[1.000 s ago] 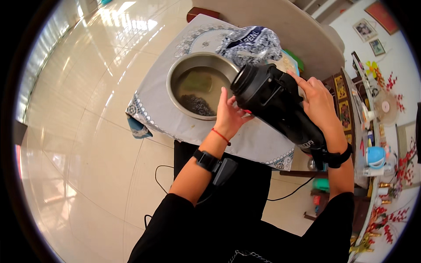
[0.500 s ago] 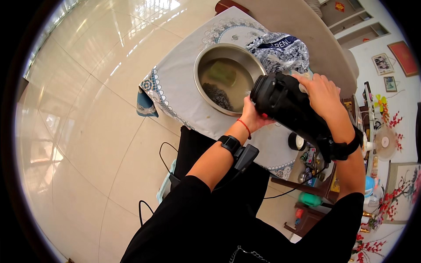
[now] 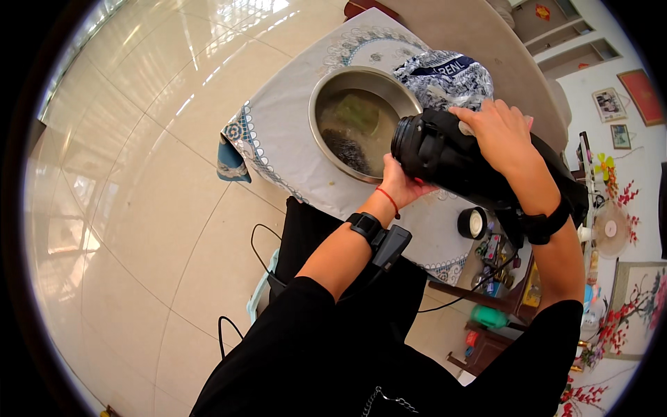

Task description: The person wipes the exterior of a vacuum flask with a cloth, then washes the inner lid and exterior parts in a basin of water.

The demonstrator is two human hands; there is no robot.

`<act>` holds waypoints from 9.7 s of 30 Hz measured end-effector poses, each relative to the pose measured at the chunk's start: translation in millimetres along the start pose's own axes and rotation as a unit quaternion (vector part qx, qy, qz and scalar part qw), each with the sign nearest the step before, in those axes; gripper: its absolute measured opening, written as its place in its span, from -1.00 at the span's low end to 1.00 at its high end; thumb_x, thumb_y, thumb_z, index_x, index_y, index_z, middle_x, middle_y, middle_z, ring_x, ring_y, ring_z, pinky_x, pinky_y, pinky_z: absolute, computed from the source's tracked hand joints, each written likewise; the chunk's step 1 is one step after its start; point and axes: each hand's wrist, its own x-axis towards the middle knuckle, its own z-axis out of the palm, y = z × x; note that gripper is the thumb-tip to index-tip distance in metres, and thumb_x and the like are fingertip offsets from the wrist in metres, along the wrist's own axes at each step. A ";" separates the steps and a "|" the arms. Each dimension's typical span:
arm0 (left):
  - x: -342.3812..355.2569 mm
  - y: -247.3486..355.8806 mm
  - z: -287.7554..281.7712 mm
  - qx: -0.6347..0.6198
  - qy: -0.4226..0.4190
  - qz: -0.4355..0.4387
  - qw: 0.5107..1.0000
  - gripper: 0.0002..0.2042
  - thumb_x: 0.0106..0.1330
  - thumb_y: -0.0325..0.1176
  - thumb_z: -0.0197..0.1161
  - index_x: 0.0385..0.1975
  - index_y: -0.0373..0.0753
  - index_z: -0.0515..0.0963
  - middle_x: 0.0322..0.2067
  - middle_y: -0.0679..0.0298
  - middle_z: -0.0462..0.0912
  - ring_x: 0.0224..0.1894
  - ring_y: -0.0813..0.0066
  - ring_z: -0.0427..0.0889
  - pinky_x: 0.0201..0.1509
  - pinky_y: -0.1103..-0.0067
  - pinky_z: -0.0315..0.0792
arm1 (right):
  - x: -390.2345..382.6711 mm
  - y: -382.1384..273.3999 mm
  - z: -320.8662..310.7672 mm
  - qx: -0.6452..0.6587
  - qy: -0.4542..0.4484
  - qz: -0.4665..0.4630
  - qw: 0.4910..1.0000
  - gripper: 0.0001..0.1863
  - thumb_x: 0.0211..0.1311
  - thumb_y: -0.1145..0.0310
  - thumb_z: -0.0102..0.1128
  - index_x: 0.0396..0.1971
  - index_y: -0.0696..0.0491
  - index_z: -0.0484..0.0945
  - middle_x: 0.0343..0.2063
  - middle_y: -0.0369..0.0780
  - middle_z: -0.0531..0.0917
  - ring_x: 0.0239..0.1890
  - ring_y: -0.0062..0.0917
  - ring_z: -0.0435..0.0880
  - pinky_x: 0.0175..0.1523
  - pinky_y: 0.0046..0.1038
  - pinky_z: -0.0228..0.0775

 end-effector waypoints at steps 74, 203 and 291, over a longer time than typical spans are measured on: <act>-101.8 36.3 -56.0 0.959 0.038 0.261 0.107 -0.90 0.05 -0.33 0.23 -0.43 -0.12 0.59 -0.49 0.32 0.56 -0.36 0.35 0.56 -0.22 0.49 0.31 | 3.7 -126.4 202.5 0.573 0.091 0.093 0.809 -0.26 0.06 0.24 0.31 0.24 0.09 0.22 0.14 0.03 0.38 0.16 -0.10 0.36 0.25 -0.28 0.17; -1.6 87.4 8.4 0.471 -0.024 0.115 0.875 -0.54 0.42 0.00 -0.05 -0.01 -0.34 0.37 -0.04 0.12 0.47 -0.05 0.35 0.54 -0.01 0.52 0.49 | 14.2 -99.1 149.0 0.941 -0.179 0.129 0.257 -0.65 0.31 0.19 0.10 0.00 0.03 0.38 -0.19 -0.21 0.57 -0.19 -0.63 0.59 -0.41 -0.68 0.37; 15.2 -108.0 142.1 0.812 -0.191 0.429 0.347 -0.18 0.07 -0.14 0.44 0.19 -0.50 0.14 0.16 -0.11 0.26 0.24 0.12 0.25 0.29 0.35 0.14 | -227.0 50.1 219.9 0.783 0.389 0.403 0.270 -0.52 0.27 0.26 0.09 0.11 0.22 0.39 -0.06 -0.26 0.56 0.00 -0.62 0.49 0.13 -0.59 0.25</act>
